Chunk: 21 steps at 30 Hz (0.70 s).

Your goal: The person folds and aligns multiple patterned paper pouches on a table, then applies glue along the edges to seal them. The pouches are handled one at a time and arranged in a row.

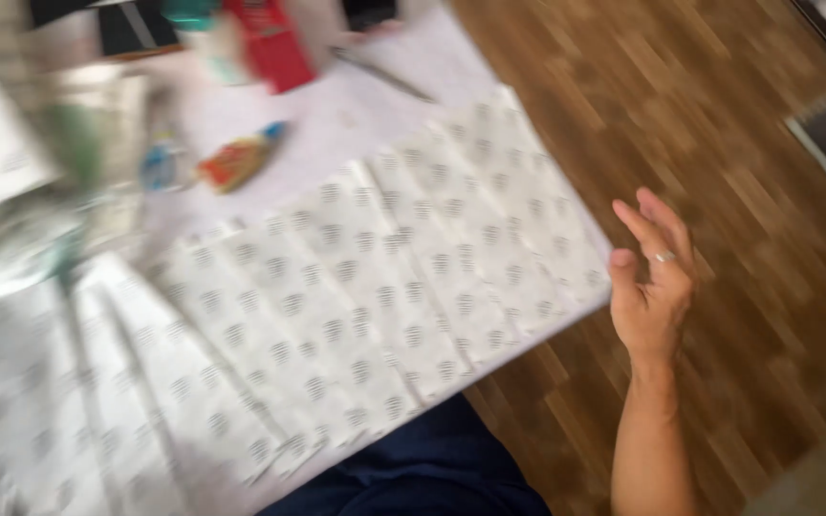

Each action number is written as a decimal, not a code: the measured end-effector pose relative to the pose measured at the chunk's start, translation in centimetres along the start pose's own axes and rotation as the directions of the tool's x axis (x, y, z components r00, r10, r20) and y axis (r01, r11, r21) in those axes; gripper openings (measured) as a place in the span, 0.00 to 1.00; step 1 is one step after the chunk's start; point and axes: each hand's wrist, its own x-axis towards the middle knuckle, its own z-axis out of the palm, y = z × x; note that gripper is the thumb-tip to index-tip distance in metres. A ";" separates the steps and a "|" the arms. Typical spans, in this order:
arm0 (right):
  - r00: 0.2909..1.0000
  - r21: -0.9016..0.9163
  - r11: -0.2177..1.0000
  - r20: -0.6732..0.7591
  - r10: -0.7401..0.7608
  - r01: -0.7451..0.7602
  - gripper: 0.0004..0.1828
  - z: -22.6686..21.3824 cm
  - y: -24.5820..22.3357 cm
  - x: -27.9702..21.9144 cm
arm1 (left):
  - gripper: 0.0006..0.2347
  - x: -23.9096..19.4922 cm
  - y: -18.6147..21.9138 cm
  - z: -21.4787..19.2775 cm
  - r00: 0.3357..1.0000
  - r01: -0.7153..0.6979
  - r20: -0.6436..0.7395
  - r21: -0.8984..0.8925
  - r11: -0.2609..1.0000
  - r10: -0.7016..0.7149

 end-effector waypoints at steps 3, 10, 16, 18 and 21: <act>0.958 -0.140 0.984 0.280 -0.065 0.108 0.35 4.1 -1.8 3.1 | 0.19 1.9 2.0 -0.4 0.990 0.108 -0.099 0.070 0.992 -0.100; 0.624 -0.553 0.827 0.613 0.485 -0.099 0.50 8.6 -8.2 4.1 | 0.39 5.2 4.9 -0.8 0.905 0.246 0.267 0.304 0.920 -0.331; 0.592 -0.535 0.835 0.635 0.497 -0.127 0.50 12.7 -14.1 1.4 | 0.36 4.5 7.9 3.1 0.960 0.126 0.209 0.266 0.956 -0.185; 0.614 -0.485 0.872 0.669 0.419 -0.066 0.50 13.8 -16.0 -0.5 | 0.36 5.2 10.6 4.8 0.941 0.194 0.231 0.229 0.954 -0.247; 0.574 -0.423 0.905 0.733 0.364 -0.033 0.52 13.7 -21.0 -1.1 | 0.35 6.5 13.8 3.0 0.899 0.365 0.245 0.036 0.930 -0.362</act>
